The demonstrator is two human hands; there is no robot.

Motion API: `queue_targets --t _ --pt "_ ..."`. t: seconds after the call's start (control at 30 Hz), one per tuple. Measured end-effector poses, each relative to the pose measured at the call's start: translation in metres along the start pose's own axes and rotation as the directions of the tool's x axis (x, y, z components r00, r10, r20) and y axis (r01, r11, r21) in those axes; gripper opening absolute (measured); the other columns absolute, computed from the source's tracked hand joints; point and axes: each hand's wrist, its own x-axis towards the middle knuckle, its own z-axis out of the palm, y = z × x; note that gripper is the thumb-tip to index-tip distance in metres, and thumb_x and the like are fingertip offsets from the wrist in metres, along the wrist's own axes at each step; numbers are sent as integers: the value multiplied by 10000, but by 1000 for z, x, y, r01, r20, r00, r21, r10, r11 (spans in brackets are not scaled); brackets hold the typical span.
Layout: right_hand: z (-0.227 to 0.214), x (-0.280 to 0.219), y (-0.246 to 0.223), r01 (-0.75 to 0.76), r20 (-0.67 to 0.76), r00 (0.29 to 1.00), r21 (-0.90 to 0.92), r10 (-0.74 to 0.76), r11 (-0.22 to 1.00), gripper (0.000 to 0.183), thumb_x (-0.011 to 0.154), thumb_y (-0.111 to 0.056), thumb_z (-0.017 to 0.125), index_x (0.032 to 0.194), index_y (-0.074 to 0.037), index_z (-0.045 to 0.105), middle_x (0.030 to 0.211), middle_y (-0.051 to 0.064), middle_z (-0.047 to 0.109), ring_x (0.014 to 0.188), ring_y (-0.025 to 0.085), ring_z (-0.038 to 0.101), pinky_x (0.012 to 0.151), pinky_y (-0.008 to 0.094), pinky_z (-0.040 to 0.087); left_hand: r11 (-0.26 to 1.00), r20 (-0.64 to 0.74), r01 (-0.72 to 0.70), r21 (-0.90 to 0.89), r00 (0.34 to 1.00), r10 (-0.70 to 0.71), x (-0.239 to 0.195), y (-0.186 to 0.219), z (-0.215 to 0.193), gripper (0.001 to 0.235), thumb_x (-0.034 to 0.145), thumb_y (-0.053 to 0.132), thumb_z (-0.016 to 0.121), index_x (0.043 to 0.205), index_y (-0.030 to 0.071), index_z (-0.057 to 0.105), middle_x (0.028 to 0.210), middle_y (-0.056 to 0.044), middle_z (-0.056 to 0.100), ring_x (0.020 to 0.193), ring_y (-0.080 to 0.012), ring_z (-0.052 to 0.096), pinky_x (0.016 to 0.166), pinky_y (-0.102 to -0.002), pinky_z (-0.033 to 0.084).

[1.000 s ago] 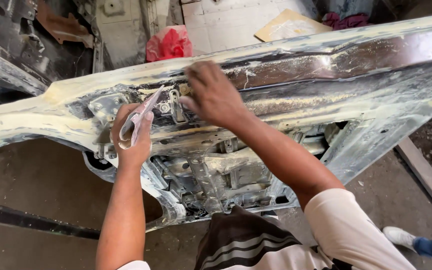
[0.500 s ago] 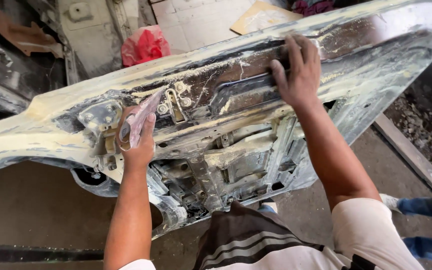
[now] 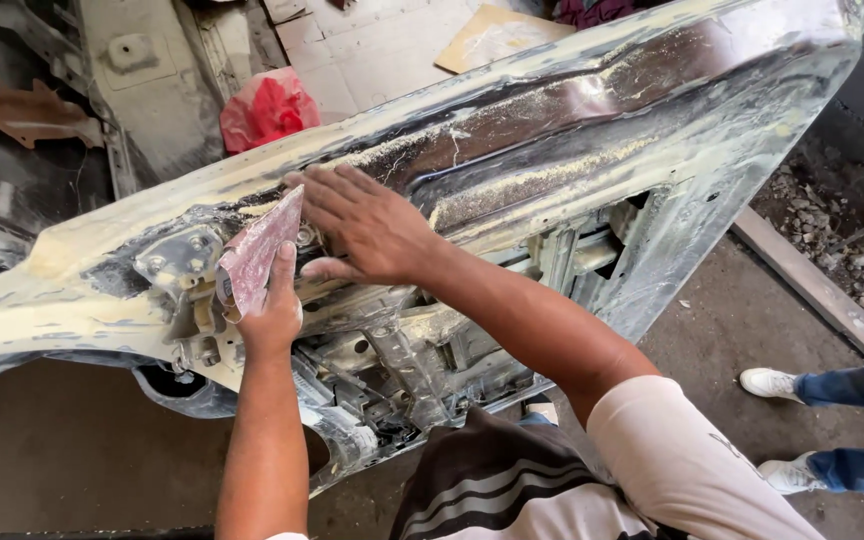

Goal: The person sands a car door frame using a sanding block, focusing on the edges and inner sections. They repeatedly wipe the surface with their hand to remove dust and check the smoothness of the sanded areas.

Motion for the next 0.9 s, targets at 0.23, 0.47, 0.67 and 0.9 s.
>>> queue_targets --t 0.23,0.47,0.67,0.9 --pt "2 -18 23 -29 -101 994 -15 28 999 899 1003 -730 375 1578 -38 374 1668 127 323 1547 305 299 1269 500 209 998 -1 -38 49 999 38 4 6 11 317 1076 133 685 1313 -51 582 1263 -118 663 1160 -196 630 1053 -347 502" --pt "3 -39 49 -62 -123 990 8 63 998 828 1024 -693 401 1585 -85 378 1659 114 357 1537 310 326 1267 514 216 991 76 -112 76 991 106 14 26 40 206 1093 108 656 1241 -30 617 1177 -93 639 1105 -196 614 1011 -340 495" --pt "-3 -69 73 -125 -201 972 -11 120 992 790 1027 -647 479 1573 -81 407 1626 108 413 1518 310 364 1264 508 246 983 88 -153 102 986 144 16 34 70 175 1097 102 660 1208 -30 634 1138 -95 658 1051 -198 626 975 -333 507" --pt "-10 -107 113 -196 -259 950 -65 173 978 780 1045 -631 501 1583 -75 404 1631 123 409 1529 314 352 1275 491 245 981 84 -163 103 984 155 16 42 112 170 1091 117 673 1171 -31 650 1090 -90 666 982 -186 624 912 -322 511"
